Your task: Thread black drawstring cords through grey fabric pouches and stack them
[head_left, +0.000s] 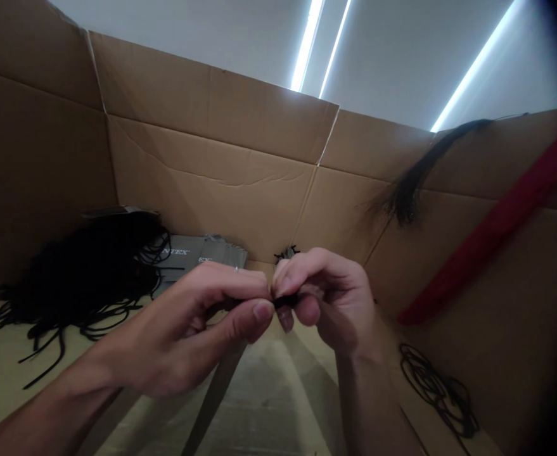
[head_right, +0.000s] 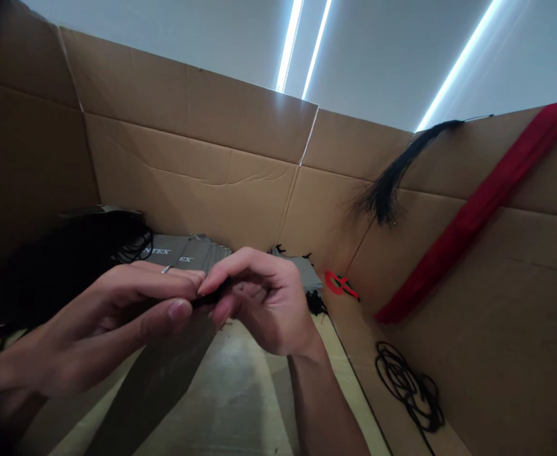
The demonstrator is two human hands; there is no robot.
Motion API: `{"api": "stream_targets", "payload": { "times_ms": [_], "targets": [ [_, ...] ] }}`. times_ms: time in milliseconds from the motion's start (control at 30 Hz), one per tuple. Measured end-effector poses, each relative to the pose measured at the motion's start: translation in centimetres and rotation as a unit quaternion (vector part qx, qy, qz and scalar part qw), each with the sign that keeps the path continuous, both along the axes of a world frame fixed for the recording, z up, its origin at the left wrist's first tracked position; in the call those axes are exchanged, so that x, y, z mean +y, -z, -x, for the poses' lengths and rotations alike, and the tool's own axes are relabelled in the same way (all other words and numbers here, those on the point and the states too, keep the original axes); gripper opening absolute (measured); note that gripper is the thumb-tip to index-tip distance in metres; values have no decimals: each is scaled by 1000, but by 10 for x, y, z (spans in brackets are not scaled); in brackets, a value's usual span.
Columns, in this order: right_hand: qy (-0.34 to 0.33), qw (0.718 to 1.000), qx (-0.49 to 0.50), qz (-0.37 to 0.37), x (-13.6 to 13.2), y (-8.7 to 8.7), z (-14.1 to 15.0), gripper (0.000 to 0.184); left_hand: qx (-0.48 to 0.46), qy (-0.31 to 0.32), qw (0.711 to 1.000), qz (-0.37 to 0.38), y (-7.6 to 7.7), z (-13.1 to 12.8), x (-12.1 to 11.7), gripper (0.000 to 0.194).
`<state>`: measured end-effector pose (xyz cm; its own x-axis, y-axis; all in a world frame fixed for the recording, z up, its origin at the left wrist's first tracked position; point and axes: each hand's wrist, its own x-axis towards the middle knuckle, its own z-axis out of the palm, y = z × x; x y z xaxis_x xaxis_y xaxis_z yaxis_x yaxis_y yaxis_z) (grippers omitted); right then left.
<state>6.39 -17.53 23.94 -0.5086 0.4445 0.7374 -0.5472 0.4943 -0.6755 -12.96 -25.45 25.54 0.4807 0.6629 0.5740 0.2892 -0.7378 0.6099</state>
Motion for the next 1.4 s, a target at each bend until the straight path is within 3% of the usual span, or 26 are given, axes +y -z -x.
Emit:
{"api": "stream_targets", "payload": {
  "times_ms": [233,333,433,600,733,833,900,1000,1100,1200,1300,1400],
  "targets": [
    [168,969,55,-174,1,-7,-13,9,6,-16,1000,25,7,-1,7,40],
    [212,959,60,-177,-1,-4,-9,9,1,-8,1000,27,7,-3,8,41],
    [229,963,64,-127,-6,-3,-2,23,3,-19,1000,-10,7,-8,6,38],
    [170,981,90,-30,-9,-6,1,34,-21,-20,999,-44,4,-15,-4,35],
    [119,992,34,-38,-4,-9,-12,20,-19,-25,999,-33,3,-13,-5,34],
    [97,994,-43,-41,-4,-11,-18,41,-9,-20,1000,-19,5,-10,-2,30],
    [71,994,-58,-56,-6,-13,-17,37,-5,-14,1000,-15,6,-10,0,27],
    [60,995,-45,-58,-7,-12,-12,21,-5,-4,1000,-1,7,-11,1,24],
    [42,998,-48,10,-7,-7,-8,27,-15,5,1000,-9,6,-13,0,23],
    [-22,997,-21,68,-7,2,1,31,-36,13,999,-23,2,-16,-5,22],
    [-71,992,44,91,-5,9,13,35,-55,14,997,-42,0,-18,-9,19],
    [-71,993,53,78,0,9,16,35,-60,-2,997,-53,1,-16,-7,18]
  ]
}}
